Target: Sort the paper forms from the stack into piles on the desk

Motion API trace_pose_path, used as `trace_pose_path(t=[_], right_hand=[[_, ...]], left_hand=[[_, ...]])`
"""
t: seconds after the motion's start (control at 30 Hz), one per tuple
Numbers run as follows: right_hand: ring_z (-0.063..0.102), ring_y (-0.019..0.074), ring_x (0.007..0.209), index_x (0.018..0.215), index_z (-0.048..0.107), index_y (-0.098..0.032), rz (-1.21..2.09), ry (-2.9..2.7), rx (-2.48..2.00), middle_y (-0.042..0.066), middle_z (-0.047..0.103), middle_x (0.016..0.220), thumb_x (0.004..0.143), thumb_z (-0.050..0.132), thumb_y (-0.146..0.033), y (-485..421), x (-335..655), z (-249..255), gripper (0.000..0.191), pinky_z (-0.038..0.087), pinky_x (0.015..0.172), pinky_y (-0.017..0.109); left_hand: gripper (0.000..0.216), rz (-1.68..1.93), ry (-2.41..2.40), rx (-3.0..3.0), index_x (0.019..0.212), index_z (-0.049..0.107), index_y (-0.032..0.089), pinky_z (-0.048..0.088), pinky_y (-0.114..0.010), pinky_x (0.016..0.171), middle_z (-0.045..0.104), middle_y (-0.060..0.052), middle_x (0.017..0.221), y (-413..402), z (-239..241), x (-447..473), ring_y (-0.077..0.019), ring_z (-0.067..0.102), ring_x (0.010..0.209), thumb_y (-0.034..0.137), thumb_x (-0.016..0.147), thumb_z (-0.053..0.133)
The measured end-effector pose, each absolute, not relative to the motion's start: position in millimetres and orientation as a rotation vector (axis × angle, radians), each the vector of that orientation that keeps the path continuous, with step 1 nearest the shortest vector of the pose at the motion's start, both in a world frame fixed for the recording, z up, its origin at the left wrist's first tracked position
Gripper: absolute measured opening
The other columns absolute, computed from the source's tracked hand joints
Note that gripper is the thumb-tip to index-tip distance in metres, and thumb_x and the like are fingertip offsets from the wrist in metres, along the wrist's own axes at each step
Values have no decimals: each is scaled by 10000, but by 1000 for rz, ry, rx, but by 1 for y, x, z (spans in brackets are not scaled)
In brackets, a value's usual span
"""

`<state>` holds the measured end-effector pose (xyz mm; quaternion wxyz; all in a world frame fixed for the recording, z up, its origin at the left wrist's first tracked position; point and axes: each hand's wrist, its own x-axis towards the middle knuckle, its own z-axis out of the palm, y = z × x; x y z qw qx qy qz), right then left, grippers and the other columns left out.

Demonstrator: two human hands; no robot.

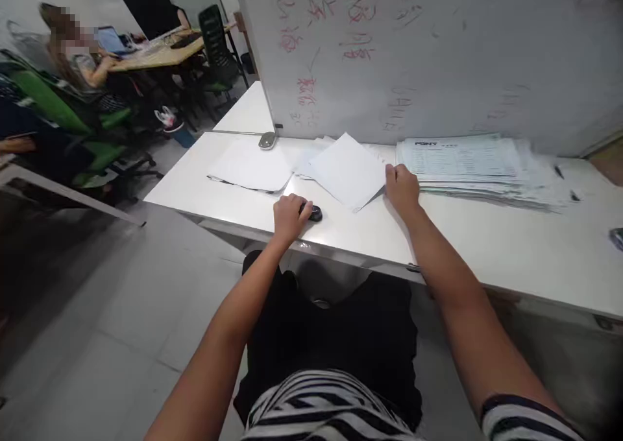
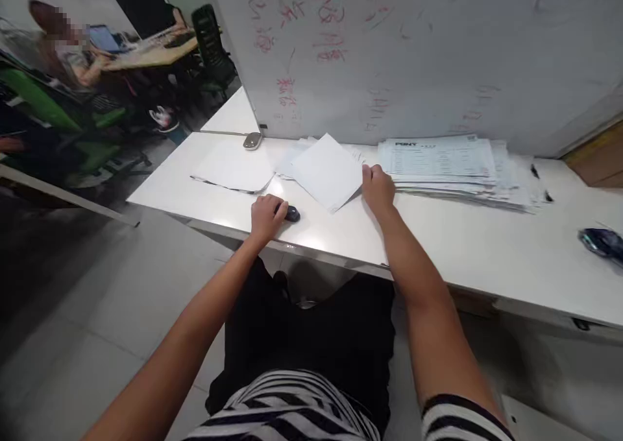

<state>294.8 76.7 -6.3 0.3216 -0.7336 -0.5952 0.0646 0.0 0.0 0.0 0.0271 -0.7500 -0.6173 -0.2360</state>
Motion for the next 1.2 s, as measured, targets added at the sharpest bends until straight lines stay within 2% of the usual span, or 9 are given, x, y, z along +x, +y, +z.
trace_pose_path(t=[0.57, 0.83, 1.0, 1.2], right_hand=[[453, 183, 625, 765, 482, -226, 215, -1458, -1853, 2, 491, 625, 940, 359, -492, 75, 291, -6, 342, 315, 620, 285], [485, 179, 625, 820, 516, -198, -32, -1535, -1694, 15, 519, 640, 950, 322, -479, 72, 294, 0, 365, 319, 617, 285], [522, 178, 631, 816, 547, -195, -296, -1578, -1457, 39, 577, 690, 954, 276, -500, 42, 289, 30, 431, 345, 601, 282], [546, 178, 629, 768, 537, -210, -555, -1738, -1210, 54, 614, 687, 959, 343, -438, -26, 285, 48, 355, 389, 626, 301]], left_hand=[[264, -781, -2046, -2327, 851, 609, 224, 326, -366, 832, 625, -47, 925, -3, 5, 3, -228, 501, 969, 397, 922, 423], [263, -919, -2166, -2174, 849, 614, 221, 325, -396, 892, 639, -62, 950, -5, 5, 4, -243, 501, 1000, 418, 906, 449], [313, -1151, -2283, -1878, 926, 609, 224, 234, -482, 1029, 638, -78, 1017, -6, 3, 3, -272, 479, 1095, 478, 905, 426], [521, -1334, -2049, -1923, 1189, 531, 196, 73, -532, 1120, 564, -130, 1238, -9, -4, -4, -294, 373, 1278, 583, 901, 333]])
